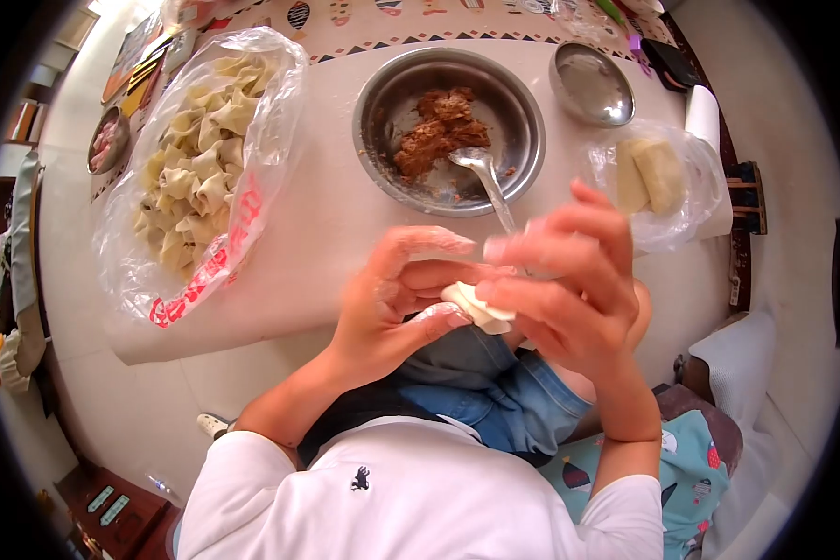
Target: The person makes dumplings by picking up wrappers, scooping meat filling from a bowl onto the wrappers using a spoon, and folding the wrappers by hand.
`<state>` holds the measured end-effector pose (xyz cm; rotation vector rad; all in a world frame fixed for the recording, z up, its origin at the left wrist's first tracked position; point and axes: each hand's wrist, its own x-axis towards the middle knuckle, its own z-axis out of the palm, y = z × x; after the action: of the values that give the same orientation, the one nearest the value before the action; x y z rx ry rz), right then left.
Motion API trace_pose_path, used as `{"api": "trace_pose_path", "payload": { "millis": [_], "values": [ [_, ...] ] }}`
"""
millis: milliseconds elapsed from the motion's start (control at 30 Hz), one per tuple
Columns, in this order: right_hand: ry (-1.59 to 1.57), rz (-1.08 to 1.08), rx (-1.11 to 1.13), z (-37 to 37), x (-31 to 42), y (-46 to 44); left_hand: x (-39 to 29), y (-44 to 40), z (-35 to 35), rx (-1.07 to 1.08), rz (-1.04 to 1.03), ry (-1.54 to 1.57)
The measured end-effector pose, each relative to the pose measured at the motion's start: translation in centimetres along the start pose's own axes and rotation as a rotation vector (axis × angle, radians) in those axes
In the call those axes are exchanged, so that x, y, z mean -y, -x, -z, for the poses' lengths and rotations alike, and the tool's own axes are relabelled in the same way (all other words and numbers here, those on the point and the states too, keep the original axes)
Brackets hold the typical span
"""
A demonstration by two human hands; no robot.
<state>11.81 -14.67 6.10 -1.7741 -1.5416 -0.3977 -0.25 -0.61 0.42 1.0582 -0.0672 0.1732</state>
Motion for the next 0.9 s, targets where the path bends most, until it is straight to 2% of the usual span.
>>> {"api": "trace_pose_path", "payload": {
  "millis": [133,167,233,333,367,467,533,600,700,800,900],
  "values": [
    [-0.025,0.124,0.023,0.2,0.7,0.2,-0.5,0.2,1.0,0.164,0.212,-0.142],
    [-0.025,0.160,0.026,-0.1,0.9,0.3,-1.3,0.1,0.7,0.161,0.299,-0.134],
    [-0.019,0.225,0.037,-0.3,1.1,0.8,-1.1,0.2,0.8,0.243,0.311,-0.115],
    [-0.032,0.276,0.188,-0.1,0.5,1.3,-0.7,0.3,0.9,0.310,0.410,0.000],
    [-0.056,0.194,0.176,0.3,0.4,0.9,-0.6,0.4,1.1,0.329,0.438,0.056],
    [-0.095,-0.062,0.067,1.7,0.2,-0.5,0.1,0.0,2.8,0.202,0.268,0.619],
    [-0.081,-0.238,-0.113,2.1,-0.7,0.8,-0.8,-1.8,5.3,-0.110,-0.098,0.963],
    [-0.087,-0.302,-0.125,2.5,-1.2,1.7,-4.5,-4.7,7.3,-0.217,-0.215,0.801],
    [0.010,-0.348,-0.041,3.3,-2.4,2.5,-4.3,-6.4,7.3,-0.282,-0.163,0.675],
    [0.131,-0.452,0.019,4.2,-5.0,4.1,-2.9,-5.5,4.8,-0.029,-0.018,0.633],
    [0.185,-0.627,-0.012,4.5,-7.7,5.6,-1.5,-4.2,3.1,-0.065,0.128,0.520]
  ]
}}
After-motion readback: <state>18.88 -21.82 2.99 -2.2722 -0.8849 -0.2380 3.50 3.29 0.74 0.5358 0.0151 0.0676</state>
